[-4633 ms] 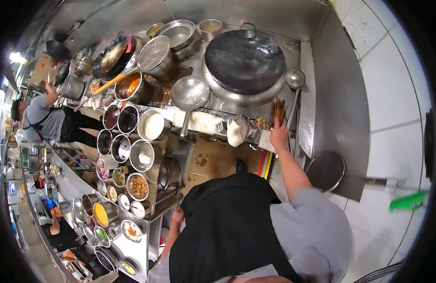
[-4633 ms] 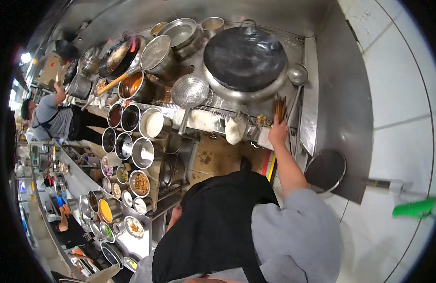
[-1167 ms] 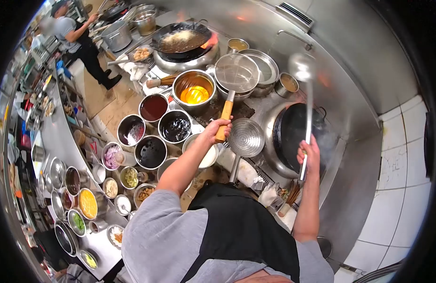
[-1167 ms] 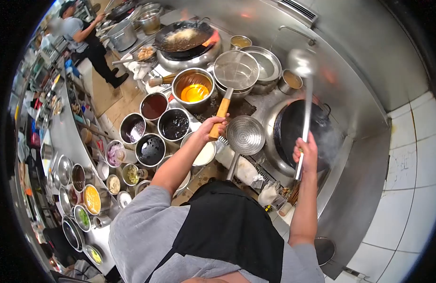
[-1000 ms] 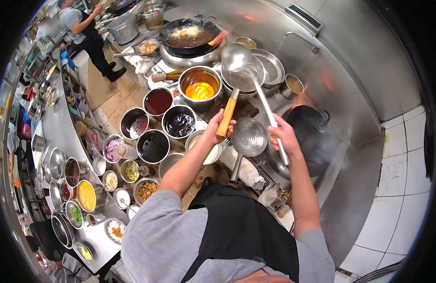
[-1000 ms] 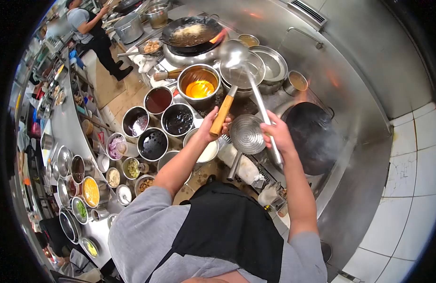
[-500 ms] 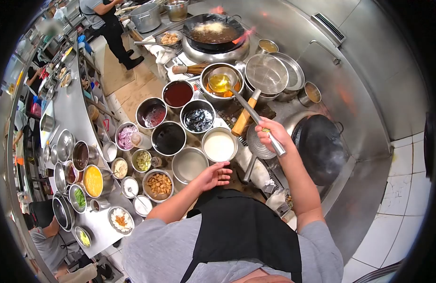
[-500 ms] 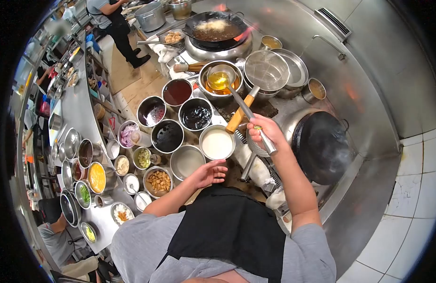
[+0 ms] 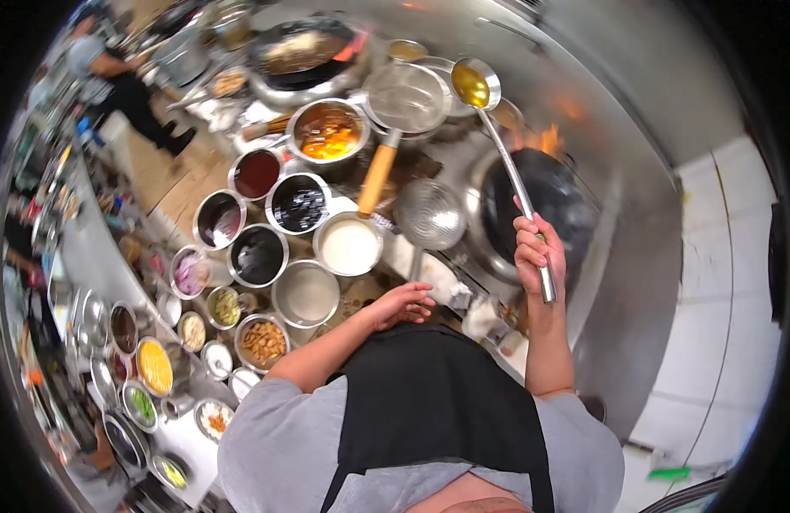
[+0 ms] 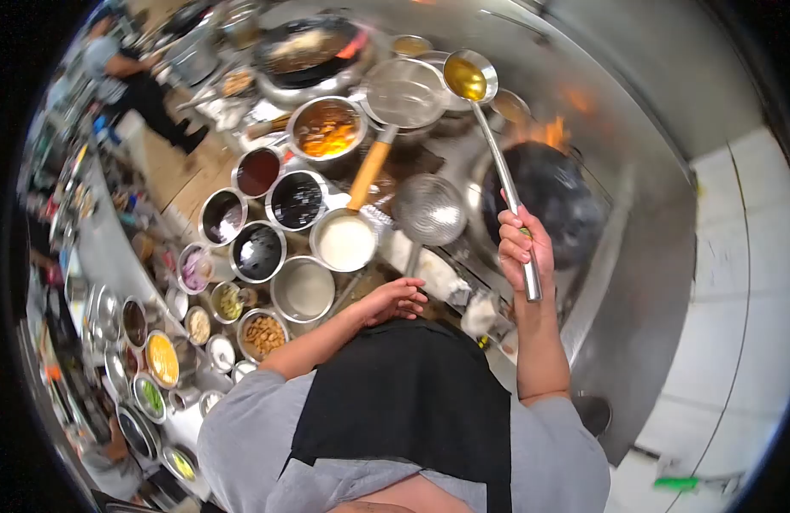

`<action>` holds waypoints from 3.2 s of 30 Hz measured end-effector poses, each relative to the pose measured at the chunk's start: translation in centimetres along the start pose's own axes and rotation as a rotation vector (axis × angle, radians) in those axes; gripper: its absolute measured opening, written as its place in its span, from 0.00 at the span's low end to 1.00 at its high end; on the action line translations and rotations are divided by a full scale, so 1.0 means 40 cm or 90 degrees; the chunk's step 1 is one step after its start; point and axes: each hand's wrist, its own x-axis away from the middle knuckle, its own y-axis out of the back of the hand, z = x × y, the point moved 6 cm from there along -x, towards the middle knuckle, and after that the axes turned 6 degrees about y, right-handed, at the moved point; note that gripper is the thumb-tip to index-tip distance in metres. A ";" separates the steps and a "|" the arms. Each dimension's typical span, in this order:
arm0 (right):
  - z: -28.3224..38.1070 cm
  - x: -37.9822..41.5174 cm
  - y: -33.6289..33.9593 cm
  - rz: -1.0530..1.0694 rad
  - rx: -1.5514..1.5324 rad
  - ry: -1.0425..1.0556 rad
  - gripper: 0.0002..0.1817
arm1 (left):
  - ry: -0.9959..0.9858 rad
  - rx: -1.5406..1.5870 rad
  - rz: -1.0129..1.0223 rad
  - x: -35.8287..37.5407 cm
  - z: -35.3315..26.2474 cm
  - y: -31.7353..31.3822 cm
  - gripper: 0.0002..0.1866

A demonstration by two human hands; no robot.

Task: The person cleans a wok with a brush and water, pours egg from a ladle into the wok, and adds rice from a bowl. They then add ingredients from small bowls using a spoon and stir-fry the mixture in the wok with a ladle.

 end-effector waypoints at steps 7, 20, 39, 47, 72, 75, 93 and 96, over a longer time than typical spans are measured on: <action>0.315 0.304 0.142 -0.261 0.377 0.226 0.11 | 0.112 -0.143 -0.015 -0.255 0.106 -0.100 0.28; 0.481 0.520 0.391 -0.468 0.443 0.184 0.32 | -0.135 -0.800 -0.510 -0.500 0.266 -0.210 0.40; 0.474 0.602 0.430 -0.516 0.971 0.236 0.39 | 0.074 0.183 0.054 -0.356 0.100 -0.198 0.29; 0.455 0.569 0.394 -0.509 0.969 0.207 0.38 | -0.066 -0.023 -0.219 -0.691 -0.033 -0.221 0.36; 0.290 0.362 0.046 -0.237 0.479 0.285 0.24 | -0.160 0.203 -0.174 -0.352 -0.359 -0.326 0.10; 0.263 0.277 -0.011 -0.172 0.449 0.245 0.24 | -0.158 0.201 -0.160 -0.356 -0.431 -0.265 0.11; 0.004 -0.116 -0.266 -0.022 0.573 0.289 0.36 | -0.182 0.477 0.397 -0.341 -0.633 -0.284 0.26; -0.011 -0.090 -0.262 -0.017 0.585 0.294 0.35 | -0.337 0.267 0.427 -0.329 -0.624 -0.314 0.22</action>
